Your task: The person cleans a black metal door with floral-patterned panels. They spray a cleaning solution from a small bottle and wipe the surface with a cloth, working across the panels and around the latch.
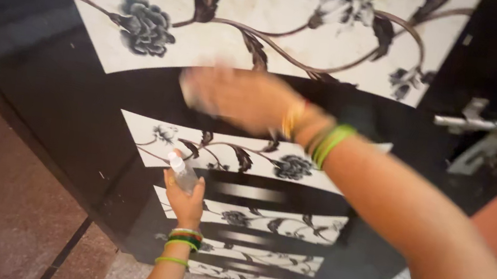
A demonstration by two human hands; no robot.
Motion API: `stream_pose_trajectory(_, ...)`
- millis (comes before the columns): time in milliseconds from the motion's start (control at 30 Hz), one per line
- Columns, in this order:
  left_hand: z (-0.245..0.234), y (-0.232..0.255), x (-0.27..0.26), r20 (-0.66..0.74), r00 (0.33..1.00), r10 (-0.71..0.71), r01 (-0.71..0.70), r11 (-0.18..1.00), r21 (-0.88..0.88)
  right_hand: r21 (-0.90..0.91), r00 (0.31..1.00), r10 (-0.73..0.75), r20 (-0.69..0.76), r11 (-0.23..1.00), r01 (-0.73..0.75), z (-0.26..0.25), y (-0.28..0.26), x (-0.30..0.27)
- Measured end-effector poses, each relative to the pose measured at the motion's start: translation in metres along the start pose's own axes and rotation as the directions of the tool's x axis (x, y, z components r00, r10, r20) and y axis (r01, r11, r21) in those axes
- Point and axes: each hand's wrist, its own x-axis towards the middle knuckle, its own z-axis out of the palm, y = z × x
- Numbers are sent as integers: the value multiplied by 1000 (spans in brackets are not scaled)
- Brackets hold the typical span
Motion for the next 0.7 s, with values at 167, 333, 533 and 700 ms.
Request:
stream_pose_trajectory(167, 6, 17, -3, 43, 994, -102, 111, 924, -365, 440, 733, 577, 361, 588, -679, -4, 74, 81)
stream_pose_trajectory(333, 3, 52, 17, -88, 993, 75, -93, 971, -220, 427, 893, 440, 89, 793, -434, -4, -57, 94)
stream_pose_trajectory(533, -9, 93, 39, -76, 982, 174, -190, 885, -425, 224, 943, -100, 316, 974, 28, -15, -219, -5)
stream_pose_trajectory(700, -14, 104, 32, 88, 985, 151, -126, 962, -241, 597, 966, -237, 102, 792, 132, -26, -201, -114)
